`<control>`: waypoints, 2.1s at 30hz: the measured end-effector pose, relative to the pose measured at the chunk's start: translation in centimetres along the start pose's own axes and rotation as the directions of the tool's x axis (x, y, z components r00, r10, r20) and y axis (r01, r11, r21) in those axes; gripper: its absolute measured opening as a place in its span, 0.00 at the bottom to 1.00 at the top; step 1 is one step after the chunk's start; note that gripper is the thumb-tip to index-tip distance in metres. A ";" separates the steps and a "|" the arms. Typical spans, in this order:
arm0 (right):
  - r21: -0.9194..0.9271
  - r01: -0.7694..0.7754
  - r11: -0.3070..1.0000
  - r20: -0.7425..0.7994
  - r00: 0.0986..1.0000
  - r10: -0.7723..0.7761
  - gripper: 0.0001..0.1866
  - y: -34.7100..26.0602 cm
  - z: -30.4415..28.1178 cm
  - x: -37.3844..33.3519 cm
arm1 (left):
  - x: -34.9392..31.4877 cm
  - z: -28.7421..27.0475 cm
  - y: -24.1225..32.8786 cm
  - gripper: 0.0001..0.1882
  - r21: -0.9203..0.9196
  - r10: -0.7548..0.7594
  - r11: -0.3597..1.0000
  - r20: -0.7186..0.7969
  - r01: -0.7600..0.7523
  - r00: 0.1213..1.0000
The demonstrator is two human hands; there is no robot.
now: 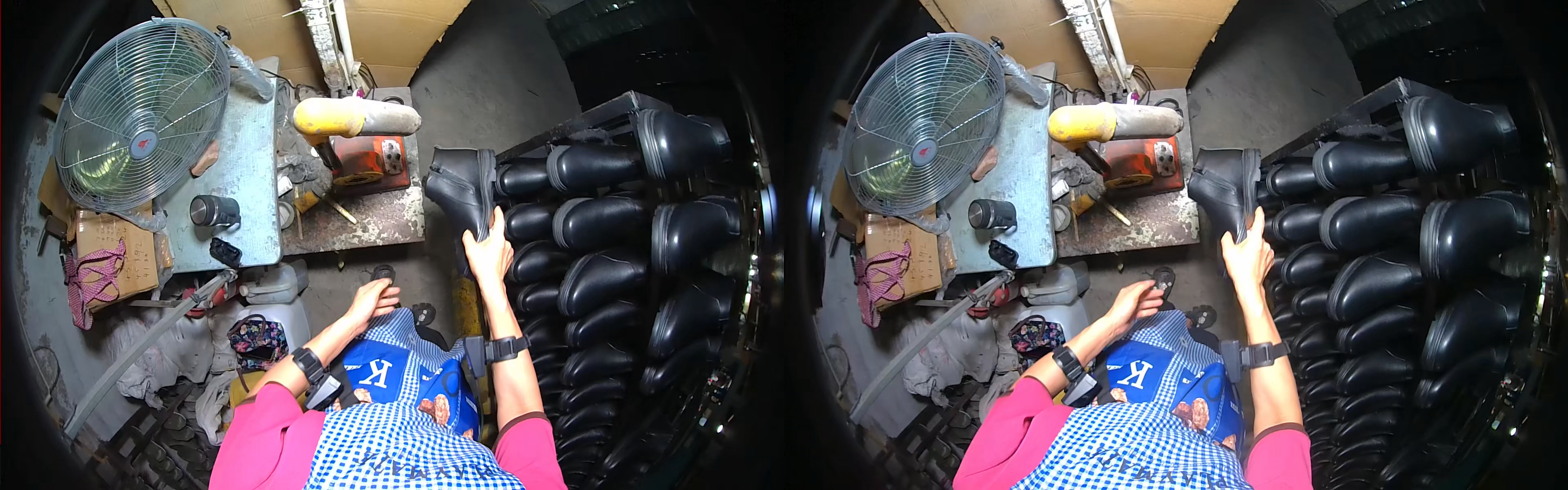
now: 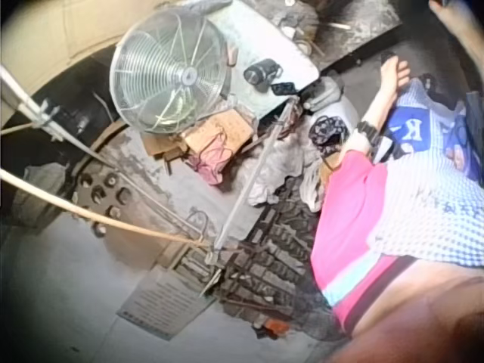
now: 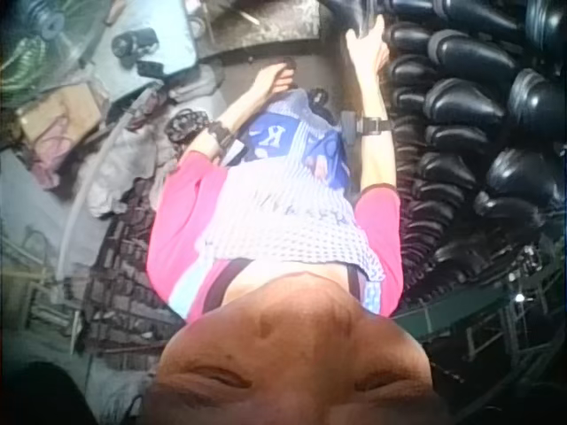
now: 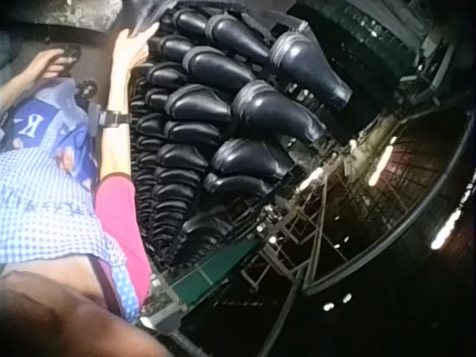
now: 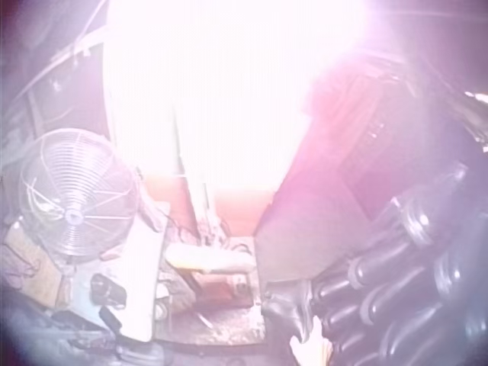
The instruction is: Checking the quality and finishing of black boots in a manufacturing setting.
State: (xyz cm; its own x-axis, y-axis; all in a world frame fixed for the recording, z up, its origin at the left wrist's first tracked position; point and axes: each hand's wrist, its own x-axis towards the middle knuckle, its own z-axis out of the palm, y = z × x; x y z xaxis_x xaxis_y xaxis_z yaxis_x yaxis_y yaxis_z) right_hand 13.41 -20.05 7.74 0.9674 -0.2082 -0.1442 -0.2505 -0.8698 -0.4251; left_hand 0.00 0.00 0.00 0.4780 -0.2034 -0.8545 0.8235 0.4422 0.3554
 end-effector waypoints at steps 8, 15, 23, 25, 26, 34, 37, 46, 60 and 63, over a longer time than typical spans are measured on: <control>-0.052 0.028 0.998 -0.065 0.997 -0.031 0.38 -2.6 1.5 5.5 | -0.3 -3.5 -1.2 0.19 0.003 0.015 1.000 -0.120 -0.015 0.993; -0.061 0.056 0.997 -0.030 0.998 -0.058 0.38 -4.1 2.4 7.7 | 0.2 -3.2 -0.9 0.18 -0.030 0.055 0.998 -0.122 -0.059 0.991; -0.099 0.008 0.995 -0.050 0.999 -0.013 0.38 -5.2 1.8 8.2 | 0.6 -2.9 -1.0 0.18 -0.001 0.055 0.998 -0.103 -0.056 0.993; -0.083 -0.024 0.996 -0.020 1.000 0.022 0.38 -4.7 1.3 7.3 | 0.3 -2.6 -0.7 0.18 0.010 0.057 0.998 -0.104 -0.056 0.993; -0.035 -0.012 0.999 -0.069 0.998 0.009 0.38 -4.0 1.0 6.1 | 0.2 -2.4 -0.5 0.18 0.015 0.057 0.998 -0.106 -0.056 0.993; 0.882 -0.044 0.468 0.052 0.999 -0.003 0.33 3.3 -6.5 -5.0 | 0.6 -1.6 1.0 0.17 0.066 0.069 0.996 -0.076 -0.064 0.995; 0.944 -0.125 0.305 0.128 0.992 0.009 0.35 4.4 -9.8 -8.4 | 1.1 -0.3 1.9 0.16 0.099 0.078 0.992 -0.051 -0.073 0.996; 0.986 -0.155 0.067 0.158 0.987 -0.037 0.42 5.8 -12.7 -13.3 | 0.9 6.3 3.9 0.16 0.222 0.083 0.969 0.135 -0.112 0.987; 0.988 -0.153 -0.015 0.152 0.955 0.254 0.39 3.3 -18.5 -19.8 | -3.7 16.8 6.1 0.23 0.115 -0.055 0.993 0.613 -0.020 0.788; 0.991 -0.112 -0.068 0.128 0.947 0.296 0.36 3.5 -19.1 -21.2 | -4.2 17.7 6.2 0.23 0.188 -0.025 0.974 0.638 -0.124 0.769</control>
State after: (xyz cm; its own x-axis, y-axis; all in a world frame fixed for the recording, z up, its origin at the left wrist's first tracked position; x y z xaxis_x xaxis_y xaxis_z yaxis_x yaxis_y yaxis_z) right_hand -7.25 -27.23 26.34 0.8368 -0.3976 -0.3763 -0.1283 0.5259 -0.8408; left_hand 8.48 -11.90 12.49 0.5424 -0.7250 -0.4245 0.8003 0.2922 0.5236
